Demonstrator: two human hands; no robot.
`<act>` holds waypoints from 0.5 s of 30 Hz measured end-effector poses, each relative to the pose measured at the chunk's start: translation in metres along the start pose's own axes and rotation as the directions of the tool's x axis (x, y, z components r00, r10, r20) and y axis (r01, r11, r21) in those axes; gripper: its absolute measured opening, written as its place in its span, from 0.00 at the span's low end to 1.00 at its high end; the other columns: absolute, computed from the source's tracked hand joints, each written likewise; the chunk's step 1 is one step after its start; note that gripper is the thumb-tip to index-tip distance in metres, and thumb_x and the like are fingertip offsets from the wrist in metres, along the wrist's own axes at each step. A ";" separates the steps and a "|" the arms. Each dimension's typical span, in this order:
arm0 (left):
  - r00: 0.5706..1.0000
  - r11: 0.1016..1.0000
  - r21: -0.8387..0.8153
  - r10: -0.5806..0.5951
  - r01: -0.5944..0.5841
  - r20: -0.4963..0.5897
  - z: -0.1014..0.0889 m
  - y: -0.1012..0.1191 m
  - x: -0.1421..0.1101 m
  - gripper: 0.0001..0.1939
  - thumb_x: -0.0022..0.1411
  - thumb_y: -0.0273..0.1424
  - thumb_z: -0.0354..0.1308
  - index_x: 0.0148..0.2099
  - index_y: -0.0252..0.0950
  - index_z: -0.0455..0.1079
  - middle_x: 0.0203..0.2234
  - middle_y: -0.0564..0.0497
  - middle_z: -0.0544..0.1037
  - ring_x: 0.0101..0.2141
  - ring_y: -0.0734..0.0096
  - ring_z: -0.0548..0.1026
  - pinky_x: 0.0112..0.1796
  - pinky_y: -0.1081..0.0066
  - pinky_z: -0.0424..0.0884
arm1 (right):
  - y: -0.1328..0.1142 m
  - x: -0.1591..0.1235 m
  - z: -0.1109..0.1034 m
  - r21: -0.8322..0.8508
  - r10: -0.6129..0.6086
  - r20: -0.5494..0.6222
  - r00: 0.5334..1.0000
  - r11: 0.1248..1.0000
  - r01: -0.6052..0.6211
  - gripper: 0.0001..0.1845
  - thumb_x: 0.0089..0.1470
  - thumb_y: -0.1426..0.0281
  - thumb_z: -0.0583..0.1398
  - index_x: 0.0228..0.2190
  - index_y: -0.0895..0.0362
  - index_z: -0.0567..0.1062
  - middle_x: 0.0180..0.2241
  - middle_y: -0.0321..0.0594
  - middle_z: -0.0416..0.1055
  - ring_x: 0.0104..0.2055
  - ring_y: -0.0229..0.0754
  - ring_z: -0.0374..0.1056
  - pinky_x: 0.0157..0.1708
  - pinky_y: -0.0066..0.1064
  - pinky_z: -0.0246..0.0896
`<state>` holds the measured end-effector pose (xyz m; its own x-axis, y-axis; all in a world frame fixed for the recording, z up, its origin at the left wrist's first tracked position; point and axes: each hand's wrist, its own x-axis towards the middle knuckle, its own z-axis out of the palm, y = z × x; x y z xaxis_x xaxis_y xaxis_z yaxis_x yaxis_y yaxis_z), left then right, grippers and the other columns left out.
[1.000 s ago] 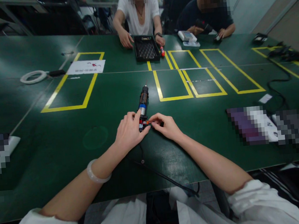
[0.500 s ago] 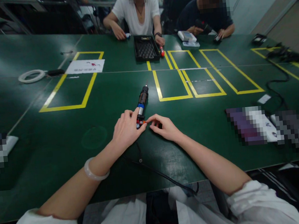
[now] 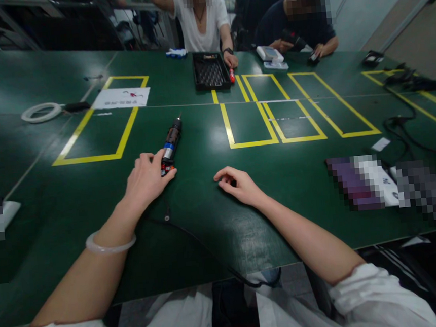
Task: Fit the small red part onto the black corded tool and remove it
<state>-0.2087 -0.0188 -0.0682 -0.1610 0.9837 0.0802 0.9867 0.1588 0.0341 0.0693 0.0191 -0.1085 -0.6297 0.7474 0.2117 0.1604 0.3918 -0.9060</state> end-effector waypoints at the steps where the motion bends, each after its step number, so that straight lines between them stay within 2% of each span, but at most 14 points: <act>1: 1.000 1.000 -0.006 -0.030 0.030 0.008 0.000 -0.012 0.004 0.38 0.64 0.51 0.47 0.69 0.36 0.54 0.54 0.33 0.63 0.50 0.42 0.67 0.44 0.51 0.71 | -0.001 0.000 0.000 -0.001 0.000 -0.001 1.000 1.000 0.000 0.09 0.57 0.72 0.58 0.40 0.57 0.74 0.36 0.38 0.73 0.34 0.36 0.67 0.35 0.29 0.63; 8: 0.970 0.970 -0.008 -0.243 0.243 0.030 -0.003 -0.090 0.018 0.38 0.65 0.53 0.45 0.68 0.34 0.54 0.56 0.34 0.61 0.53 0.44 0.64 0.49 0.44 0.68 | -0.002 0.000 0.000 -0.015 0.001 0.006 1.000 1.000 0.000 0.09 0.57 0.72 0.58 0.40 0.57 0.74 0.34 0.37 0.71 0.32 0.35 0.66 0.34 0.28 0.62; 15: 0.910 0.909 0.040 -0.414 0.414 -0.005 -0.002 -0.135 0.018 0.37 0.64 0.55 0.42 0.65 0.36 0.56 0.58 0.37 0.60 0.53 0.47 0.62 0.49 0.46 0.67 | 0.000 -0.001 0.001 -0.016 0.008 0.008 1.000 1.000 -0.008 0.08 0.57 0.72 0.58 0.40 0.56 0.75 0.33 0.37 0.72 0.32 0.35 0.66 0.34 0.28 0.62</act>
<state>-0.3453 -0.0227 -0.0694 -0.5557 0.8289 0.0642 0.8313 0.5554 0.0241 0.0694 0.0175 -0.1091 -0.6341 0.7465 0.2015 0.1778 0.3944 -0.9016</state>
